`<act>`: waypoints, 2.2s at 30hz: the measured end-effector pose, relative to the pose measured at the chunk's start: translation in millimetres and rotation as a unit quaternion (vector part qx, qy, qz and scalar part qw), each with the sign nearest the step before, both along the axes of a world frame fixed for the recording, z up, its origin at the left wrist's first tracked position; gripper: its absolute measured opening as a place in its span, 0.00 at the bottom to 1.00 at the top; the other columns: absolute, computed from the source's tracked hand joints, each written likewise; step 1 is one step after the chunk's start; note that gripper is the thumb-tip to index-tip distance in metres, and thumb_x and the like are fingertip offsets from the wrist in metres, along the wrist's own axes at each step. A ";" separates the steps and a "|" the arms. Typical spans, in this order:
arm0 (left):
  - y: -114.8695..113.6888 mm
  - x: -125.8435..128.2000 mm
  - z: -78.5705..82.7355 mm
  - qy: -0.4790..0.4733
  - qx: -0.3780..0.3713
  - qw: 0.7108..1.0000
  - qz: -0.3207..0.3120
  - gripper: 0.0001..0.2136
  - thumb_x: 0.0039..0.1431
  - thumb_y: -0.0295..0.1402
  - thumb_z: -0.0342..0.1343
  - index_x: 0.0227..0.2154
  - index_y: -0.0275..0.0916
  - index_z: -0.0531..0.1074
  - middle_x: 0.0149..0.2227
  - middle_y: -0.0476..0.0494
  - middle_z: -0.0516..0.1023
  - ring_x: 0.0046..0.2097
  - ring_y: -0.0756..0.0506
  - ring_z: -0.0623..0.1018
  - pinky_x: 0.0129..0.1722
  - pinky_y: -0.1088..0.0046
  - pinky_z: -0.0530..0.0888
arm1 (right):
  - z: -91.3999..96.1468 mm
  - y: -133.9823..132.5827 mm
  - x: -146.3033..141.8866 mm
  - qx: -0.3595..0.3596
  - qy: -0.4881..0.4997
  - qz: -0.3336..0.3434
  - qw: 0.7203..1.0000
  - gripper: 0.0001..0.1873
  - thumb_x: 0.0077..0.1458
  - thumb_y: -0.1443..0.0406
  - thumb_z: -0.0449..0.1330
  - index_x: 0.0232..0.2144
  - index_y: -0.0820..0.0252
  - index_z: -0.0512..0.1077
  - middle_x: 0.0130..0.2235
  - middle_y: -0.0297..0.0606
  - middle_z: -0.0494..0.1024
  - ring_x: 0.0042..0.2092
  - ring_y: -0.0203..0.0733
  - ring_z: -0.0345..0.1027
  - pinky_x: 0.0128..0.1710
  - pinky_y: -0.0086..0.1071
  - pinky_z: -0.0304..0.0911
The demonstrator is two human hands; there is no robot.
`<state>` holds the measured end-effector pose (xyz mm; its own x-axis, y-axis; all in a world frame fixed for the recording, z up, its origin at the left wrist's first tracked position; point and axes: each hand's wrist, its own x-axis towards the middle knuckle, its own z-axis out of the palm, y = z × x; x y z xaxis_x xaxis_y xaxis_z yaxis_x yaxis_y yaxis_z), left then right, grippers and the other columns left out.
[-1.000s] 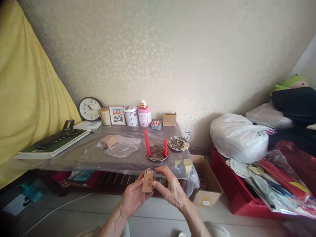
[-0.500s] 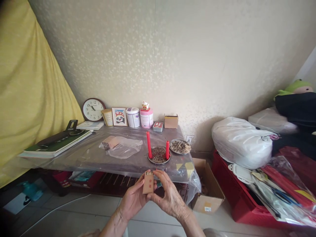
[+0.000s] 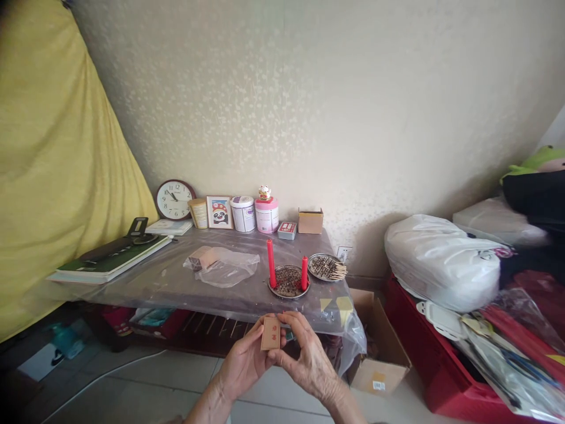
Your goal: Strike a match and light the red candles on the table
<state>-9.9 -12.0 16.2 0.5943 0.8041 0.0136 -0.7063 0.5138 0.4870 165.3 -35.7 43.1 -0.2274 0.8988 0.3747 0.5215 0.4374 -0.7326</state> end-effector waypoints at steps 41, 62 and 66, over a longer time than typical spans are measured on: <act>-1.6 -3.3 18.3 0.243 0.196 0.940 0.135 0.21 0.48 0.36 0.70 0.47 0.45 0.77 0.49 0.39 0.82 0.53 0.37 0.77 0.56 0.58 0.68 | 0.9 5.9 8.8 0.069 -0.021 -0.067 0.995 0.25 0.57 0.47 0.61 0.50 0.56 0.74 0.52 0.47 0.79 0.54 0.54 0.73 0.54 0.47 0.71; -0.5 -1.2 15.3 0.206 0.170 0.951 0.154 0.17 0.49 0.34 0.69 0.44 0.42 0.79 0.46 0.39 0.84 0.52 0.37 0.77 0.54 0.59 0.69 | 8.3 4.5 6.3 0.041 0.020 -0.060 0.997 0.25 0.55 0.46 0.62 0.47 0.55 0.76 0.48 0.46 0.81 0.51 0.54 0.76 0.52 0.46 0.73; 6.2 0.5 7.8 0.159 0.141 0.960 0.181 0.16 0.52 0.36 0.66 0.45 0.40 0.78 0.47 0.36 0.84 0.51 0.37 0.78 0.54 0.58 0.67 | 7.4 7.9 6.7 -0.024 0.112 -0.071 0.991 0.24 0.55 0.46 0.62 0.46 0.55 0.76 0.49 0.46 0.81 0.52 0.54 0.76 0.54 0.47 0.72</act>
